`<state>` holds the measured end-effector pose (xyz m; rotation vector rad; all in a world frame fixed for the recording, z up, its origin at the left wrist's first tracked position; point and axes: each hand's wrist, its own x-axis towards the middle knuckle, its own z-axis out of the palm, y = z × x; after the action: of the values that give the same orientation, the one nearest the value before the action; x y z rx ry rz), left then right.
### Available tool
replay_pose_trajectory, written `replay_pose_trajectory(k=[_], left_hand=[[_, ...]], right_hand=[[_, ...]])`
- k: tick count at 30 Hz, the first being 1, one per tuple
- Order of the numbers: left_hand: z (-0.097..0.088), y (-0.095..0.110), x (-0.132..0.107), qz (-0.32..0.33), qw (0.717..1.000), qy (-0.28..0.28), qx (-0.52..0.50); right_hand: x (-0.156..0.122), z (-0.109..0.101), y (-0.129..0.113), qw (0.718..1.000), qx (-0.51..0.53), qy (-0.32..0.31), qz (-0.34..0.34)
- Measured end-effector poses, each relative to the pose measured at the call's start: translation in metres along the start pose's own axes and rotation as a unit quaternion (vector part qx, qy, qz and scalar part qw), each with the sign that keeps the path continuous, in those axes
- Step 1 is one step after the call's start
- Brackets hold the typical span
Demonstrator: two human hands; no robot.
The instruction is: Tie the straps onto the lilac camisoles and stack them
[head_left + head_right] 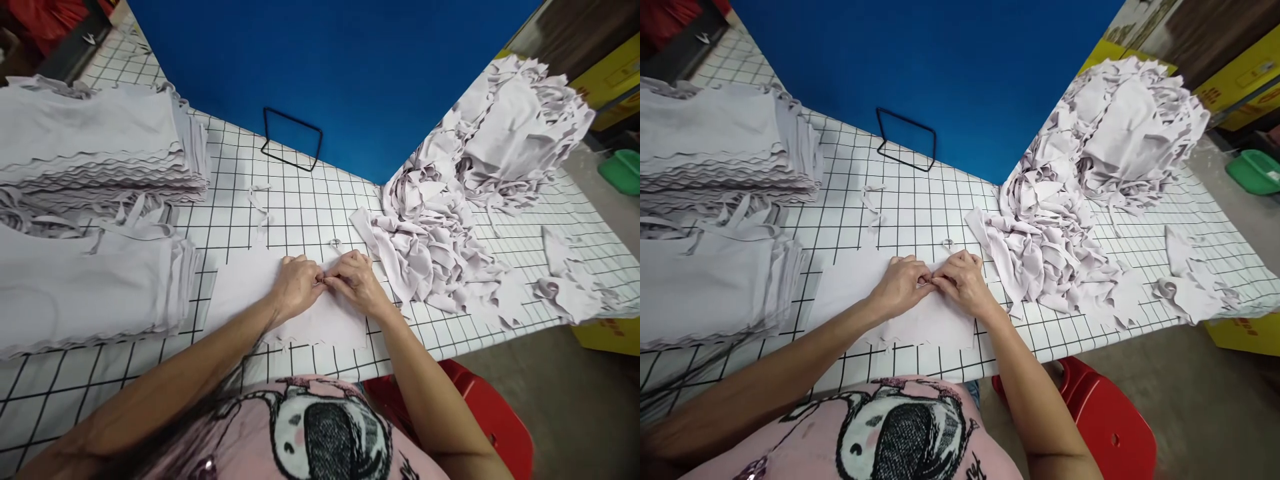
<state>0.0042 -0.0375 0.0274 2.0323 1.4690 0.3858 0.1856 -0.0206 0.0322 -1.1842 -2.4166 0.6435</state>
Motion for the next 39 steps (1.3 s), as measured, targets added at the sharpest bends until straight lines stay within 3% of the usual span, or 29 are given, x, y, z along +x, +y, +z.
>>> replay_pose_trajectory(k=[39], left_hand=[[-0.0005, 0.0023, -0.0002, -0.011, 1.0, 0.008, -0.015]], right_hand=[[-0.0061, 0.0014, 0.0039, 0.999, 0.04, 0.021, -0.004]])
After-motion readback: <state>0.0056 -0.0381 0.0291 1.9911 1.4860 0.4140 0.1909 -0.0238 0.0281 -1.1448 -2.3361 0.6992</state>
